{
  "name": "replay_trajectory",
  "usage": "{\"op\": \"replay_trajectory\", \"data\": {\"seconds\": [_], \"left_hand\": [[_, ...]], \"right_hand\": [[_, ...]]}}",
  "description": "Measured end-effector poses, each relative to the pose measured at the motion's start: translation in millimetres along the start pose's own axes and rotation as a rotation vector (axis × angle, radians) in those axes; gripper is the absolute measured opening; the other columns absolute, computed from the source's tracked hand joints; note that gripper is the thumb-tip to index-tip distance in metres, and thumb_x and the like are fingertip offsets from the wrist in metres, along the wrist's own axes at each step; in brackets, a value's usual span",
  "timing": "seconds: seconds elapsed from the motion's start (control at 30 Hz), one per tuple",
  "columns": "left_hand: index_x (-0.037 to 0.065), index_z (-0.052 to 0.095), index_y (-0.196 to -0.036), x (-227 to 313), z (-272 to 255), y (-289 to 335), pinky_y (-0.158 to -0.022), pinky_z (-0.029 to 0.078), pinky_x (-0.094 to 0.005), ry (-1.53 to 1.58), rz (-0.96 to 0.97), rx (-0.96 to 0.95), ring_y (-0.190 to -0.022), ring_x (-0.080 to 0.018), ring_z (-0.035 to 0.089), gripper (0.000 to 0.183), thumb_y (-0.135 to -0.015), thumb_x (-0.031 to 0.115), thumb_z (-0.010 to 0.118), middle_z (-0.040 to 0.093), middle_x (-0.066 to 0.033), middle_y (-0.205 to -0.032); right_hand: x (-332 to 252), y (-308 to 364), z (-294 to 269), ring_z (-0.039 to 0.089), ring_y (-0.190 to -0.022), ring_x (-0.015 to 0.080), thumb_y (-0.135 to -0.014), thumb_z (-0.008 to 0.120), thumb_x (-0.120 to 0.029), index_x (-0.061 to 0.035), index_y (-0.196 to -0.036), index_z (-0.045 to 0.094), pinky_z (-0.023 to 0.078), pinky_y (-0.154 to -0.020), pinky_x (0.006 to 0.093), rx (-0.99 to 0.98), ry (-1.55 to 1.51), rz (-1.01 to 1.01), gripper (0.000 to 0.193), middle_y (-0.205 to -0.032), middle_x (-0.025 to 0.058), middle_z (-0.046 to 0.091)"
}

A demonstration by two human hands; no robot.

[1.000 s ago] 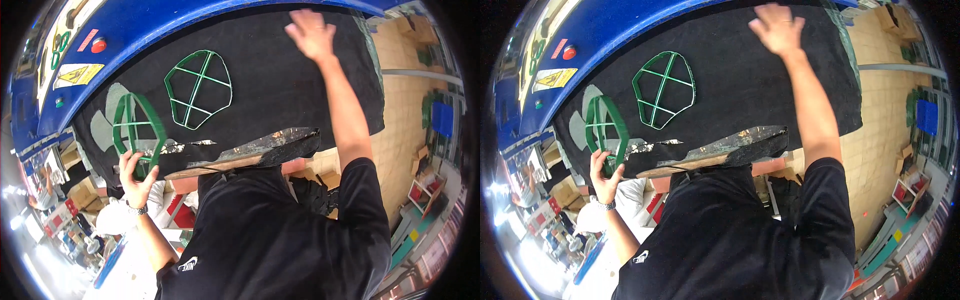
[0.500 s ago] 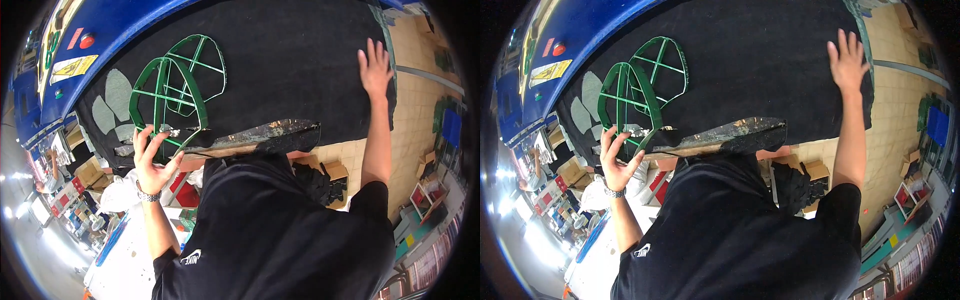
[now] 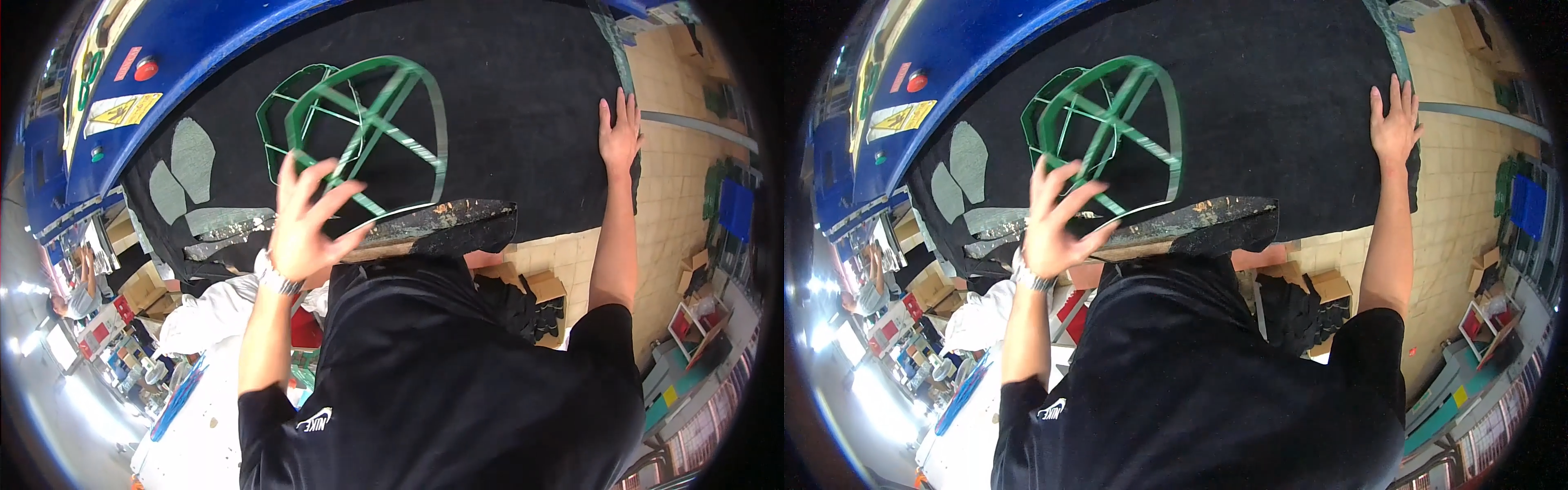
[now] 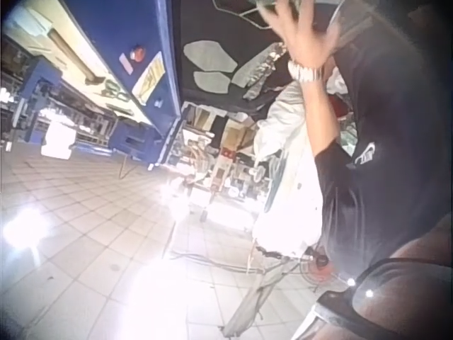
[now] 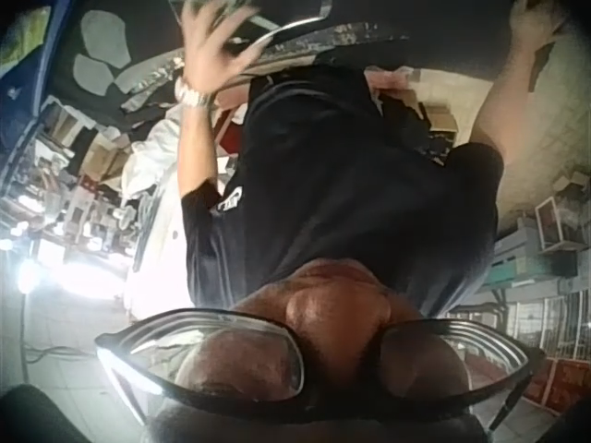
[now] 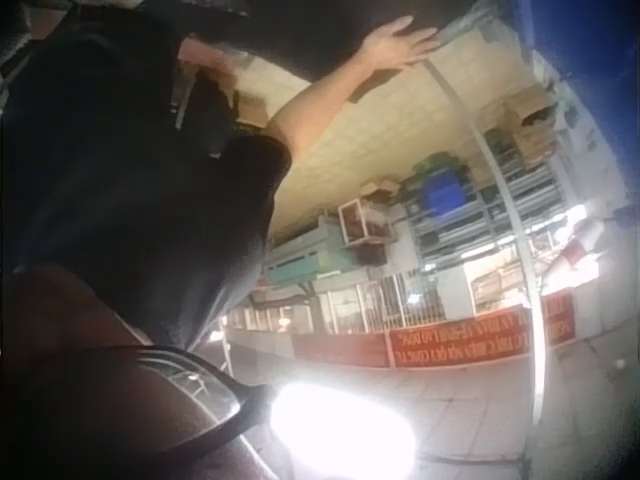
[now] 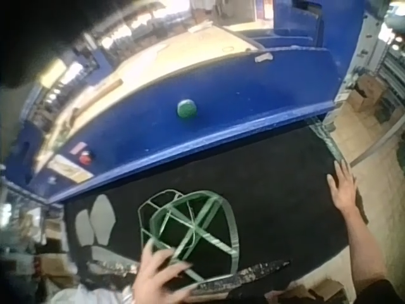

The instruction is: Cutting shoe components from material sheets using a press and scissors, then organizing them with rubber bands.

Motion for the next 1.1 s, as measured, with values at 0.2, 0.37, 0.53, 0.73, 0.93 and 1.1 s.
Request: {"op": "replay_trajectory", "data": {"seconds": [0.2,0.37,0.53,0.73,0.93,1.1], "left_hand": [[0.023,0.071,-0.119,22,68,-73,-0.108,0.024,-0.0808,-0.076,0.123,-0.006,-0.137,-0.0599,0.030,0.053,-0.069,0.032,0.086,0.050,-0.0092,-0.137],[0.023,0.072,-0.117,21,111,-78,-0.102,0.014,-0.0885,-0.095,0.027,0.062,-0.136,-0.0620,0.030,0.050,-0.070,0.035,0.085,0.051,-0.0089,-0.136],[0.022,0.071,-0.119,18,121,-72,-0.104,0.012,-0.0866,-0.154,-0.118,0.102,-0.141,-0.0592,0.026,0.049,-0.074,0.036,0.084,0.049,-0.0090,-0.141],[0.019,0.066,-0.129,33,106,-51,-0.104,0.014,-0.0855,-0.186,-0.103,0.112,-0.149,-0.0499,0.020,0.052,-0.082,0.038,0.078,0.039,-0.0131,-0.154],[0.003,0.070,-0.113,21,103,0,-0.058,0.053,-0.0326,0.236,-0.450,-0.006,-0.062,-0.0225,0.068,0.036,-0.085,0.022,0.080,0.067,-0.0066,-0.069],[-0.007,0.062,-0.124,9,121,-4,-0.066,0.057,-0.0290,0.660,-0.705,0.034,-0.070,-0.0167,0.073,0.045,-0.091,0.019,0.077,0.075,-0.0121,-0.083]], "right_hand": [[0,0,-2,0.026,-0.154,0.0301,-0.101,0.044,-0.064,-0.0292,-0.158,0.038,0.020,-0.117,0.0676,-0.001,0.015,0.003,0.067,-0.167,0.0058,0.030],[4,0,0,0.026,-0.154,0.0313,-0.100,0.047,-0.062,-0.0278,-0.156,0.042,0.018,-0.117,0.0697,0.035,-0.039,-0.007,0.065,-0.166,0.0064,0.032],[-1,1,-4,0.028,-0.153,0.0315,-0.101,0.047,-0.060,-0.0256,-0.156,0.042,0.020,-0.118,0.0677,0.016,0.010,0.000,0.065,-0.165,0.0075,0.033],[-72,27,-42,0.038,-0.145,0.0402,-0.094,0.069,-0.039,-0.0126,-0.146,0.053,0.027,-0.118,0.0611,0.098,-0.273,-0.311,0.060,-0.155,0.0200,0.043],[-174,78,-61,0.032,-0.149,0.0403,-0.075,0.085,-0.041,-0.0173,-0.148,0.052,0.025,-0.121,0.0585,-0.219,-0.598,-0.711,0.084,-0.159,0.0164,0.039],[-195,75,-45,0.032,-0.151,0.0351,-0.072,0.087,-0.039,-0.0135,-0.145,0.054,0.016,-0.123,0.0600,-0.272,-0.503,-0.735,0.084,-0.157,0.0148,0.044]]}}
Point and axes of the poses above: each hand's wrist, its own y-axis away from the middle knuckle, its own z-axis out of the palm, x = y × z, the point moved 2 cm from there along -y, towards the middle knuckle
